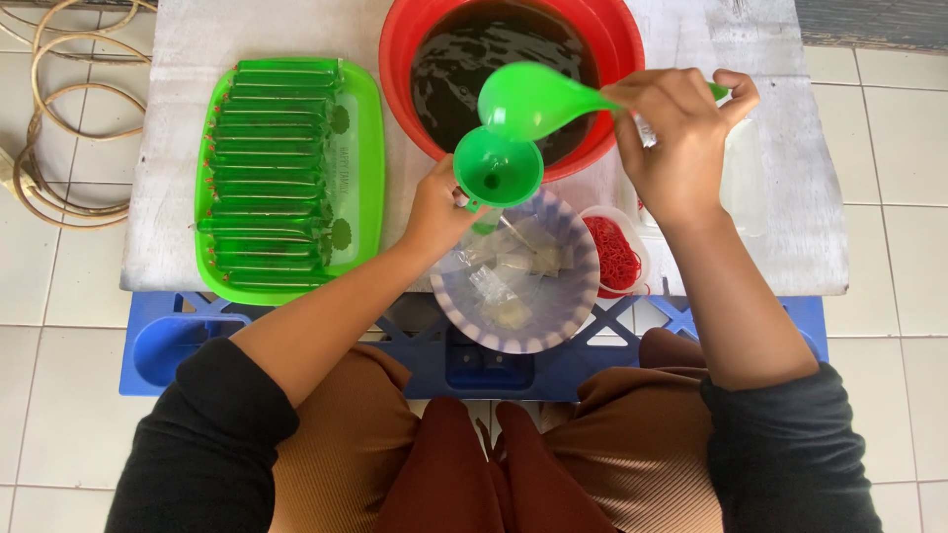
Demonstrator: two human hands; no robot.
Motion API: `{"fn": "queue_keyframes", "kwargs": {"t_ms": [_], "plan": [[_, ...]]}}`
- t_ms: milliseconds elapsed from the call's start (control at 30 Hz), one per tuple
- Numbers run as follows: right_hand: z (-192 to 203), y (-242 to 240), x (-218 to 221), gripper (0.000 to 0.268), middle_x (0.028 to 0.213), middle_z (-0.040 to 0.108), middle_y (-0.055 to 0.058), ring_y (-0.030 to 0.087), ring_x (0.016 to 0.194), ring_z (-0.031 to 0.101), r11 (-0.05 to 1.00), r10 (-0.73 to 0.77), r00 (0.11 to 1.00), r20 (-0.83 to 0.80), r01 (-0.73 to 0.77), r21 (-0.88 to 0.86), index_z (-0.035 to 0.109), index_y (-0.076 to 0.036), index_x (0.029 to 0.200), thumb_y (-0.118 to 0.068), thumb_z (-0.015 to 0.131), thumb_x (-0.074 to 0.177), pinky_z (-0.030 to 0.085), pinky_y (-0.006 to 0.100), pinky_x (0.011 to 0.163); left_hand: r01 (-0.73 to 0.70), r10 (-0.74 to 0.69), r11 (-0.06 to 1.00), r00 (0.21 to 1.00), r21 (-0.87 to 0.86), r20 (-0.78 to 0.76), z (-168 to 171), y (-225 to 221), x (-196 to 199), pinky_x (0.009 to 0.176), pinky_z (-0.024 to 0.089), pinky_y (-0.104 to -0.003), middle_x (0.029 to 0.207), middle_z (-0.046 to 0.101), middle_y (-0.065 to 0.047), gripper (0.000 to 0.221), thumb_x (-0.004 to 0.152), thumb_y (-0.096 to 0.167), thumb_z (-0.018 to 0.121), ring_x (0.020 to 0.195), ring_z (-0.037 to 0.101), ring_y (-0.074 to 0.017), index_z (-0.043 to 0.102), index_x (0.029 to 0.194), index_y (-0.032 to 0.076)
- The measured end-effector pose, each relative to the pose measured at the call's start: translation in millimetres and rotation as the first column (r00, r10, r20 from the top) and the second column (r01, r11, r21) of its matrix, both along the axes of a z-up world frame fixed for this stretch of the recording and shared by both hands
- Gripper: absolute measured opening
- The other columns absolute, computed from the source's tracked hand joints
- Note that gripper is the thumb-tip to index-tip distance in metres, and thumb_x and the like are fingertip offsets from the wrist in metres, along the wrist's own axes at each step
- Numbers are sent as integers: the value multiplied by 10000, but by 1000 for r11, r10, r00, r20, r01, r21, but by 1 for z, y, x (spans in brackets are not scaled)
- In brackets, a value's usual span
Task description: The person fills small plastic bags with a dark liquid using a ladle and a funnel from a large basin, then ties the bags with elastic bands and places them in a bowl.
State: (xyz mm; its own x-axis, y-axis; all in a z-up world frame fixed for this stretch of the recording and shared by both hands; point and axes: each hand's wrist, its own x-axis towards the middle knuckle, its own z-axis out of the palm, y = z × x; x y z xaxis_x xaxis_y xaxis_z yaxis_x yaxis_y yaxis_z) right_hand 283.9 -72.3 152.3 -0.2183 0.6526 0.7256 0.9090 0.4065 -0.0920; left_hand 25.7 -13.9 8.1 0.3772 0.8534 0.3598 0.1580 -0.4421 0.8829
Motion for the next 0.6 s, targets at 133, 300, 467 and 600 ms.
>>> {"fn": "queue_keyframes", "kwargs": {"t_ms": [133,300,467,600], "plan": [[-46,26,26,306,1105,745,-9,193,969,670,991,-133,989,-65,131,-38,773,-164,1127,51,711,918,228,444,993,-27,27,1000,1000,-7,16,9,1,-2,588,422,-261,938,583,-3,285,802,18,870,680,446,-112,717,1012,137],[-146,71,65,382,778,646,-58,208,726,601,876,-391,887,245,440,-196,813,-243,925,52,681,722,266,514,925,-60,60,998,998,-27,27,21,0,-7,571,416,-249,1070,639,-9,296,816,19,850,678,460,-107,715,1048,143],[-207,90,77,186,809,608,-36,171,768,602,891,-417,835,359,454,-21,721,-200,874,-16,718,848,261,546,960,-108,118,989,987,-101,109,49,-10,-7,758,556,-293,923,581,-73,143,820,110,842,826,602,-164,706,863,101],[-233,98,63,135,846,639,-22,183,840,616,883,-386,808,446,463,-75,726,-195,891,-71,678,911,259,578,963,-122,137,983,985,-139,105,44,-7,-6,756,548,-265,938,603,-64,149,816,121,848,825,593,-149,705,853,95]]}}
